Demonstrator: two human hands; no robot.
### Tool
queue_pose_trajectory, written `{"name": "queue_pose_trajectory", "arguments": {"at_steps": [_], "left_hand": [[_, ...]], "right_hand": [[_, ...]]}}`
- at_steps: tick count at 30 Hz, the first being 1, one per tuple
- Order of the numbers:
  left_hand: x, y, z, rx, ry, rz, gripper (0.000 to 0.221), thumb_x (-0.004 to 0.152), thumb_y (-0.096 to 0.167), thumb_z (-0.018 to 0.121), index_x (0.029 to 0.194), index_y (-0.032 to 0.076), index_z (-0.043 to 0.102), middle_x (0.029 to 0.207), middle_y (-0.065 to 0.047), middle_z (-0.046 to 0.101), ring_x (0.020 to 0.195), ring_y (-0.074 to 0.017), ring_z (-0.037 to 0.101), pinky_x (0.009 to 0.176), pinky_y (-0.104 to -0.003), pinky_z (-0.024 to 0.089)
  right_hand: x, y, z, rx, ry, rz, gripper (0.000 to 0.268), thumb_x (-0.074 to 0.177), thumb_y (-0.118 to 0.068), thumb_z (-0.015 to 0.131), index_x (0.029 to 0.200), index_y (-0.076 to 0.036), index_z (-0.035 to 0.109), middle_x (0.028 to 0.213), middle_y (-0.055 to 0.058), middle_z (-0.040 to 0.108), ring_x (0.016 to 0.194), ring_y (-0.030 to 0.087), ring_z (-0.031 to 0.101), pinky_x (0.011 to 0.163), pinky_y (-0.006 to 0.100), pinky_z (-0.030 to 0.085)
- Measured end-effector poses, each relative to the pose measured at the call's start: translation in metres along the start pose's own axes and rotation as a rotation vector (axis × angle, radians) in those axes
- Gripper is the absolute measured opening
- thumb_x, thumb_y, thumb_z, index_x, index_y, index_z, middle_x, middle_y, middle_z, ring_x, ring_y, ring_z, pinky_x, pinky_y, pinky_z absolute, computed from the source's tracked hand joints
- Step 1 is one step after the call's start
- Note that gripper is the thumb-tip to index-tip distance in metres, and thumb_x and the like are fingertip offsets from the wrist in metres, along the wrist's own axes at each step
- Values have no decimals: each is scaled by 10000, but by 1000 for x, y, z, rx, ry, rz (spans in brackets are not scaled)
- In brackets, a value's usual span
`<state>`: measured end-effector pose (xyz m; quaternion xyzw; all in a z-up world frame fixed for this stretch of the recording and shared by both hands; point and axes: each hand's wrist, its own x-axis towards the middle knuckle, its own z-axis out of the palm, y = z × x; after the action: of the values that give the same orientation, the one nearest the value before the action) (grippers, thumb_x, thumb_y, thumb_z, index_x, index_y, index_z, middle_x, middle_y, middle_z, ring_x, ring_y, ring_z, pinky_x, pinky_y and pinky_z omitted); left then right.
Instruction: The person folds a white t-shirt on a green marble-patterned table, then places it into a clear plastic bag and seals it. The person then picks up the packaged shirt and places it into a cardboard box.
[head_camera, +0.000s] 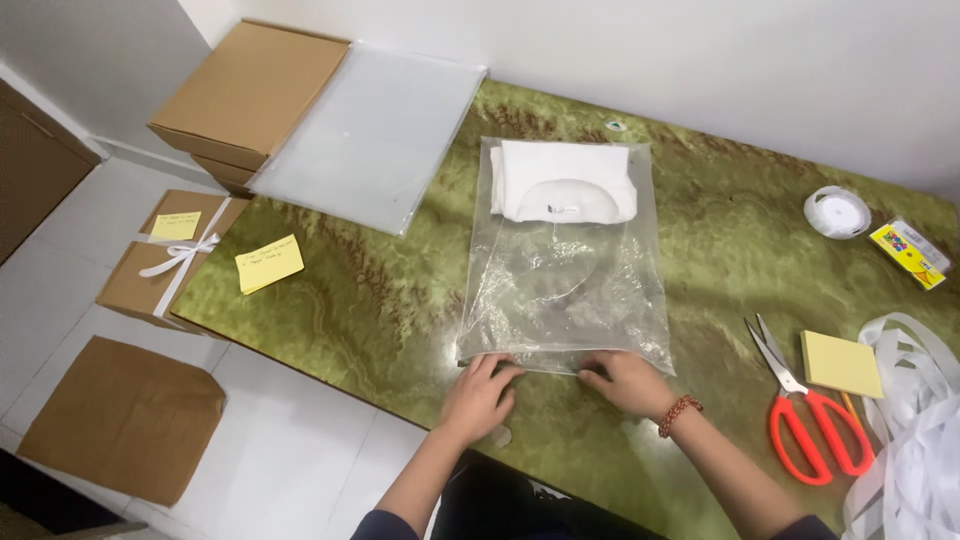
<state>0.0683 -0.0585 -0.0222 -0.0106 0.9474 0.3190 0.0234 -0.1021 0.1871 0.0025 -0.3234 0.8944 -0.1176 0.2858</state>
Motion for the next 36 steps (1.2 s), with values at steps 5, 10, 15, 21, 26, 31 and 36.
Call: {"name": "queue_pose_trajectory", "arguments": {"at_steps": [5,10,15,21,26,31,36], "left_hand": [[-4,-10,25,174,93,44,296,980,235,615,1269,213,674,1311,-14,561,1291,-275,528,1041,-452,506],[-27,-23,53,257,272,231,209,1012,248,606,1202,170,648,1138,-13,646,1132,-236,652,900,-393,554],[-54,13,31,155,385,463,102,1015,230,638,946,157,657,847,-19,624,838,-261,714,707,-376,595],[1,26,13,1,566,472,115,1016,249,624,985,209,726,828,45,591,724,-191,668,649,-303,605],[69,42,-25,-148,576,296,154,1041,153,602,1096,159,746,968,-20,710,895,-196,717,755,-312,615],[104,51,-20,24,392,69,474,1090,202,542,1536,53,483,1618,-262,374,1509,-459,368,1186,-605,363],[114,28,27,370,245,8,711,1085,412,427,1701,122,222,1795,-163,112,1653,-348,75,1321,-529,96]], "right_hand": [[-17,-16,-24,31,-68,-28,371,999,-406,602,1218,-177,795,1196,127,824,1191,377,738,1042,524,567],[-24,-13,-29,17,-441,-47,478,994,-469,598,1346,-189,761,1254,112,808,1232,357,724,1068,520,558],[-57,-33,-78,268,-694,-88,582,1049,-470,575,1458,-61,635,1318,240,754,1264,429,702,1092,565,548],[-47,-32,-103,820,-97,22,435,1045,-282,602,1367,-31,751,1259,233,817,1196,373,769,1031,543,611],[-1,-10,-65,833,580,53,346,1057,-197,639,1389,-131,712,1523,123,644,1444,361,548,1092,564,516],[35,-21,-20,355,788,-94,510,1047,-204,622,1545,-130,541,1736,169,336,1589,390,286,1240,599,330],[59,-24,25,-24,655,-132,656,1084,-443,454,1678,-212,295,1794,93,138,1650,300,65,1318,524,65]]}}
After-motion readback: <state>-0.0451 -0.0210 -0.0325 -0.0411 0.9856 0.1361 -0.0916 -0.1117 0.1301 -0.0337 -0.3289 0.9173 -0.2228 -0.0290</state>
